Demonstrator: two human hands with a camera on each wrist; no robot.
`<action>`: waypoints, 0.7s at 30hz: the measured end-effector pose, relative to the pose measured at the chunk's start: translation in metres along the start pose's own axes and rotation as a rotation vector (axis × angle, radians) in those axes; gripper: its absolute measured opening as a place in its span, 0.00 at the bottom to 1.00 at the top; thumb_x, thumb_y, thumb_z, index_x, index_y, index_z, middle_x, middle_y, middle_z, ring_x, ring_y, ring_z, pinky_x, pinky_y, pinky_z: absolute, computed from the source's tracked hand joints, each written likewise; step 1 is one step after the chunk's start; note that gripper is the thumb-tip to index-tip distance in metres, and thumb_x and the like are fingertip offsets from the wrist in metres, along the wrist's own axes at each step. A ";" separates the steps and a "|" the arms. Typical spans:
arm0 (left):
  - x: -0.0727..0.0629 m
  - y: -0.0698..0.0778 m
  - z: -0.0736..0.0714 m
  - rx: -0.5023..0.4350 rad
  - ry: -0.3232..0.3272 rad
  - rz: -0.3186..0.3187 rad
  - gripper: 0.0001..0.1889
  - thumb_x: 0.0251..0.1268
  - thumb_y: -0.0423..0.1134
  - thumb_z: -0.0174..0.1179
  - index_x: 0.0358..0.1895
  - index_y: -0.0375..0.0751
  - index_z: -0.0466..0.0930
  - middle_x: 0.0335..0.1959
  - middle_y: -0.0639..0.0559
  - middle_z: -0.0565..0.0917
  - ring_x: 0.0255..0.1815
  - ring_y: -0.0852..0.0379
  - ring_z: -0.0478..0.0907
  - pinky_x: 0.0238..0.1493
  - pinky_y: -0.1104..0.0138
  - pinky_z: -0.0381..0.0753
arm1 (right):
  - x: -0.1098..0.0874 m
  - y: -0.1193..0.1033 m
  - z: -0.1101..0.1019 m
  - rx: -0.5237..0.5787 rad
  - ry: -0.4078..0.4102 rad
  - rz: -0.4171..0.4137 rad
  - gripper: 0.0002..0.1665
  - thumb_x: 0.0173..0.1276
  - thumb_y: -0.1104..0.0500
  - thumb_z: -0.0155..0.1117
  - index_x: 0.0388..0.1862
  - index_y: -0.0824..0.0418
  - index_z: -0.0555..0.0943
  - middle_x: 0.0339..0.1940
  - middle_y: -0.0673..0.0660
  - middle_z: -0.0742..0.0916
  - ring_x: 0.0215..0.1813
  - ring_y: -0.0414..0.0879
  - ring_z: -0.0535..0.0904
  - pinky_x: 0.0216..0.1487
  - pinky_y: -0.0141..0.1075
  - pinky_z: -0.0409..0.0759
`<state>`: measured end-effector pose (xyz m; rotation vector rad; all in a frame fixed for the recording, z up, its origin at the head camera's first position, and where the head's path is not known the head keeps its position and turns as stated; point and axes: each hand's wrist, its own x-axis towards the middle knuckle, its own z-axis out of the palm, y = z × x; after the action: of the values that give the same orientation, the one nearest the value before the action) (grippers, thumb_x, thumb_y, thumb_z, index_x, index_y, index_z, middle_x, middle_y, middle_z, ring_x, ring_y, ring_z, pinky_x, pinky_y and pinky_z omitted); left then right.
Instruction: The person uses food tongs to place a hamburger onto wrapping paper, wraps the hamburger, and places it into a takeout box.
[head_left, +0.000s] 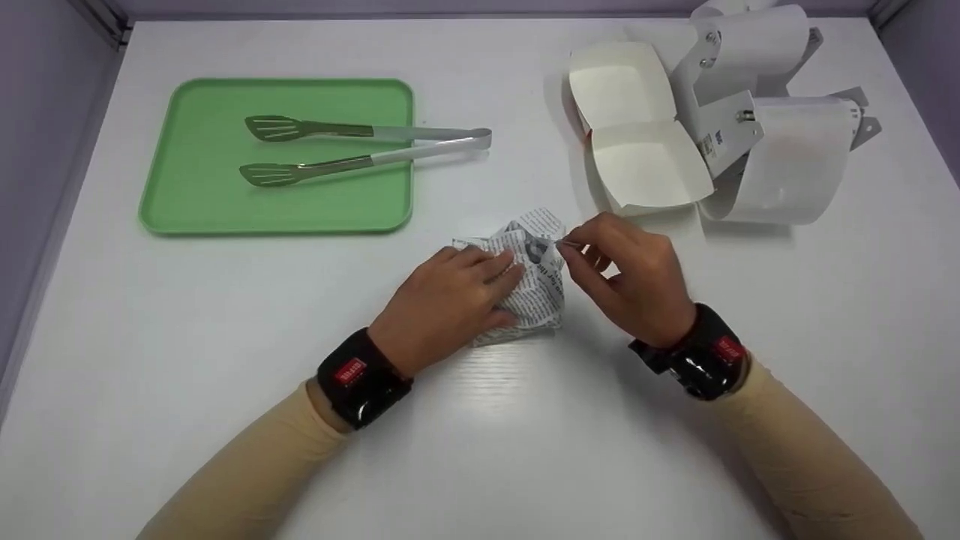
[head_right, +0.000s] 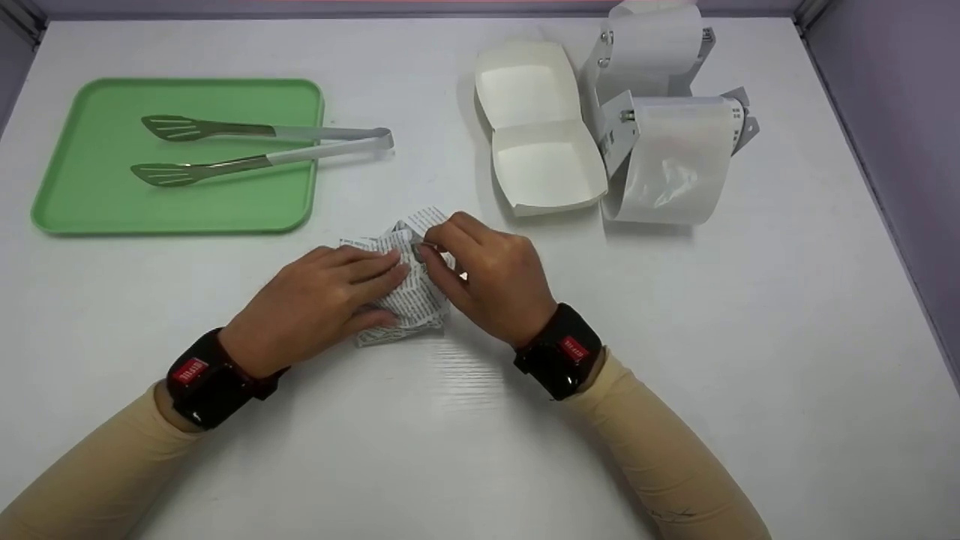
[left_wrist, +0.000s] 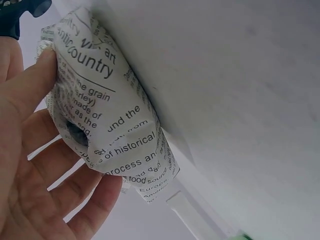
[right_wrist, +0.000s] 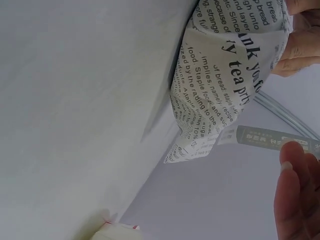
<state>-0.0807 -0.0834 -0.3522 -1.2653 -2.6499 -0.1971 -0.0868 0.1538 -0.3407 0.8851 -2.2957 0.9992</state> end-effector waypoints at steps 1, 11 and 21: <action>0.000 0.000 0.000 0.000 0.001 0.000 0.26 0.69 0.56 0.61 0.62 0.44 0.81 0.63 0.50 0.84 0.60 0.51 0.81 0.61 0.58 0.81 | 0.000 0.000 0.001 0.000 -0.001 -0.001 0.02 0.66 0.70 0.68 0.35 0.66 0.83 0.28 0.57 0.87 0.24 0.43 0.80 0.25 0.34 0.78; 0.001 -0.001 -0.001 -0.017 -0.022 -0.008 0.26 0.69 0.55 0.62 0.64 0.44 0.80 0.64 0.50 0.83 0.61 0.51 0.82 0.61 0.58 0.80 | -0.003 0.001 0.004 -0.014 -0.083 -0.009 0.02 0.67 0.67 0.68 0.34 0.65 0.83 0.28 0.55 0.87 0.24 0.42 0.81 0.23 0.35 0.79; 0.002 -0.003 -0.001 -0.067 -0.021 -0.019 0.27 0.68 0.54 0.64 0.64 0.43 0.80 0.63 0.50 0.84 0.60 0.51 0.83 0.61 0.59 0.81 | -0.006 0.003 0.004 -0.097 -0.249 0.007 0.05 0.69 0.60 0.69 0.40 0.62 0.86 0.40 0.56 0.86 0.40 0.44 0.85 0.42 0.35 0.85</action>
<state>-0.0838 -0.0843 -0.3508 -1.2694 -2.6954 -0.2785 -0.0859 0.1546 -0.3489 1.0105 -2.5307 0.8106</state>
